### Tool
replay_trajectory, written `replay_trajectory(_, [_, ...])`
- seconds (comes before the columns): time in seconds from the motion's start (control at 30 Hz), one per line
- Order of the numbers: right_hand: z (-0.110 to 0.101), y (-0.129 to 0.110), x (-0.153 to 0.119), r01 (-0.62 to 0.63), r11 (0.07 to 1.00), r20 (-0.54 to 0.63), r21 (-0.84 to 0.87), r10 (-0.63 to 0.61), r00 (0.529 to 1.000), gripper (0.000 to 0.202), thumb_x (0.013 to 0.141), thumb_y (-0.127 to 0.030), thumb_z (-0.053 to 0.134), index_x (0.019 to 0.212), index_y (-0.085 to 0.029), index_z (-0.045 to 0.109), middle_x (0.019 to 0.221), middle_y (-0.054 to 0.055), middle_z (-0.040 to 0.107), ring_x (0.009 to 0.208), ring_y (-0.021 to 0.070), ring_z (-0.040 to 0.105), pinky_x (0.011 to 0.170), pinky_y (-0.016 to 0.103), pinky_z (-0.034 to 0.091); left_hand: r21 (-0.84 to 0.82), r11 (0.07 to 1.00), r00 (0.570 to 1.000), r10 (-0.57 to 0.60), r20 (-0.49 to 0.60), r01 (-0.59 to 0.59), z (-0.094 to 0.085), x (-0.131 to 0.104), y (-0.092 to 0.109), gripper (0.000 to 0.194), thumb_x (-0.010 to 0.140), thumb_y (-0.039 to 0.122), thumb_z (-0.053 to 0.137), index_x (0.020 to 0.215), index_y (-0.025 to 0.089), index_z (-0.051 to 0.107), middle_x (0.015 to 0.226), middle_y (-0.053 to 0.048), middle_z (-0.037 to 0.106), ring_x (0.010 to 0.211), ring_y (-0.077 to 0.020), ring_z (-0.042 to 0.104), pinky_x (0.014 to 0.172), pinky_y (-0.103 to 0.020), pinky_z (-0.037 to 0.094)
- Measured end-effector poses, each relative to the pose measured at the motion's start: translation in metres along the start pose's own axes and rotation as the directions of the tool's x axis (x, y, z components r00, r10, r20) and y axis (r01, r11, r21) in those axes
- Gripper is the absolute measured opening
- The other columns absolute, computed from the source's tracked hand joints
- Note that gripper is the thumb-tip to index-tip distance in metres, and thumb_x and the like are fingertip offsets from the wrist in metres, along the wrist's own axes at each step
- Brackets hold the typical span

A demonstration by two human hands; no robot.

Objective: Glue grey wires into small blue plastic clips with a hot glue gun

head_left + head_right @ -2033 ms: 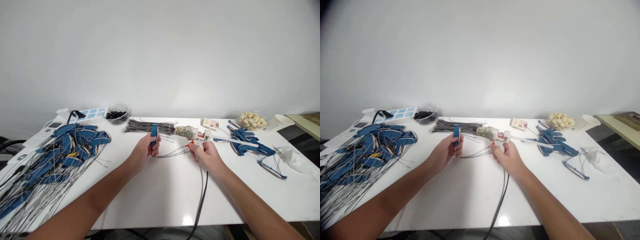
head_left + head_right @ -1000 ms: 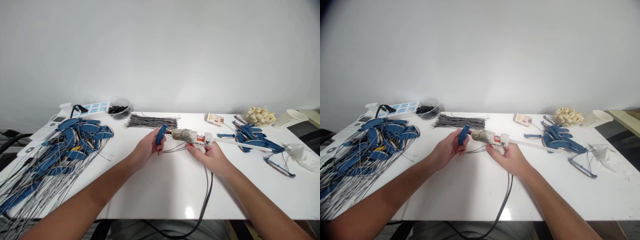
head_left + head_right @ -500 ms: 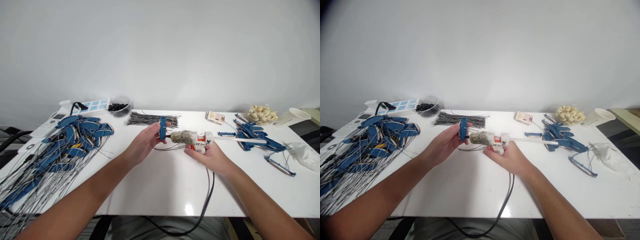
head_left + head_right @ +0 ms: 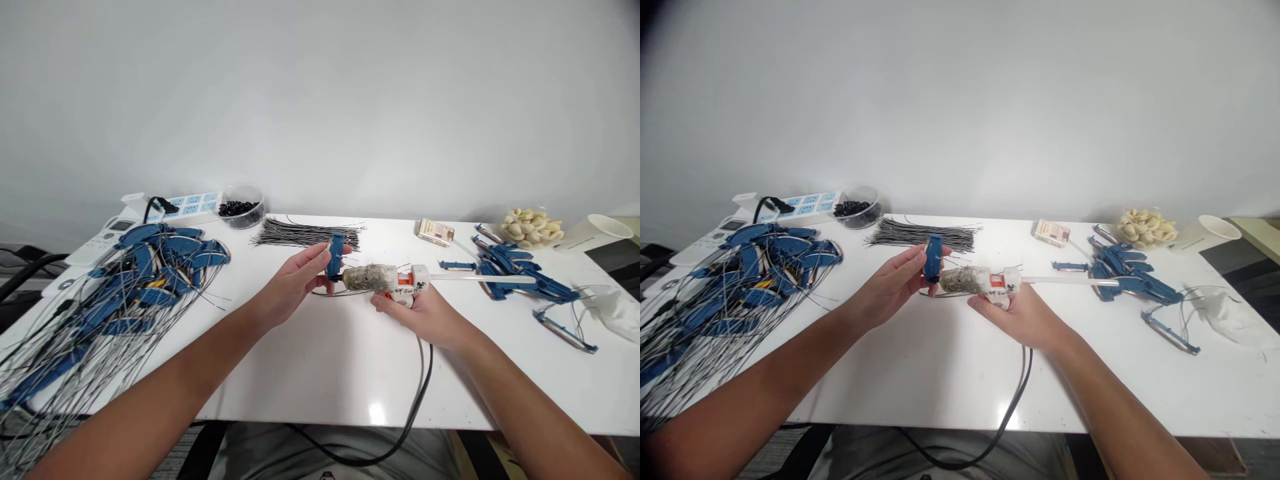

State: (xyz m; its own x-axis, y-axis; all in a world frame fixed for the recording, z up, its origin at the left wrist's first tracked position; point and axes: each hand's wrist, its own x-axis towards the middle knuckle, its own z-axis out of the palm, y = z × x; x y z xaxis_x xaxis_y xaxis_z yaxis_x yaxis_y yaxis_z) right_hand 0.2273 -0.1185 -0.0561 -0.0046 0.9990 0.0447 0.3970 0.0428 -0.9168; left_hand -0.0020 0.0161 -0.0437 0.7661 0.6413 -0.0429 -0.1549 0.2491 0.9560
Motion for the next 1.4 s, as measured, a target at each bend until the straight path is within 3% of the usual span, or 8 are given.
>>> replay_trajectory(0.1, [-0.0007,-0.0012,-0.0003,0.0,1.0,0.011,-0.027,0.0,1.0,0.038,0.1,-0.044,0.068,0.136,-0.031,0.069,0.131,0.005,0.073,0.13,0.0286,0.065,0.113,0.049,0.053,0.012,1.0,1.0,-0.001,0.008,0.001,-0.0001,-0.0003,-0.0015,0.041,0.102,0.052,0.065,0.129,0.023,0.075,0.1,-0.008,0.062,0.085,-0.015,0.055,0.073,-0.027,0.051])
replay_trajectory(0.33, [-0.0022,-0.0022,-0.0005,0.024,0.998,0.022,-0.058,-0.023,1.0,0.042,0.102,-0.043,0.067,0.142,-0.032,0.067,0.135,0.004,0.072,0.12,0.0263,0.071,0.107,0.046,0.057,0.02,1.0,1.0,0.003,0.014,-0.003,-0.0024,0.0001,-0.0053,0.041,0.102,0.052,0.065,0.13,0.025,0.075,0.104,-0.008,0.062,0.087,-0.0146,0.054,0.071,-0.025,0.051])
replay_trajectory(0.57, [-0.0014,-0.0002,0.0007,0.011,0.999,0.019,-0.048,-0.01,1.0,0.035,0.101,-0.043,0.067,0.132,-0.029,0.072,0.13,0.005,0.075,0.117,0.0277,0.073,0.103,0.047,0.059,0.016,1.0,1.0,0.005,0.003,-0.005,-0.0001,-0.0008,-0.0016,0.041,0.101,0.052,0.066,0.128,0.023,0.076,0.1,-0.008,0.061,0.081,-0.0142,0.053,0.069,-0.025,0.049])
replay_trajectory(0.73, [-0.0021,-0.001,0.0011,0.008,0.999,0.024,-0.049,-0.007,1.0,0.041,0.101,-0.044,0.067,0.139,-0.028,0.069,0.133,0.006,0.074,0.122,0.0292,0.07,0.11,0.05,0.055,0.018,1.0,1.0,0.007,0.01,-0.007,-0.0014,-0.0003,-0.0035,0.042,0.101,0.052,0.065,0.13,0.023,0.076,0.104,-0.009,0.063,0.087,-0.0158,0.054,0.071,-0.025,0.049])
replay_trajectory(1.03, [-0.0039,-0.0023,0.0002,0.0,0.997,0.024,-0.077,0.002,1.0,0.034,0.101,-0.046,0.066,0.129,-0.028,0.073,0.127,0.006,0.076,0.114,0.0292,0.074,0.101,0.048,0.06,0.018,1.0,1.0,0.008,0.028,-0.009,-0.0011,-0.0002,-0.0031,0.041,0.102,0.052,0.064,0.13,0.024,0.076,0.104,-0.009,0.064,0.089,-0.0161,0.056,0.073,-0.026,0.05])
replay_trajectory(1.4, [-0.0037,-0.005,-0.0002,-0.002,0.998,0.022,-0.069,0.003,1.0,0.035,0.102,-0.044,0.066,0.133,-0.029,0.071,0.129,0.005,0.075,0.118,0.0281,0.072,0.105,0.047,0.059,0.027,1.0,0.999,0.006,0.042,-0.007,-0.0028,-0.0008,-0.0058,0.042,0.103,0.052,0.063,0.131,0.023,0.075,0.102,-0.009,0.064,0.085,-0.0159,0.054,0.072,-0.027,0.049])
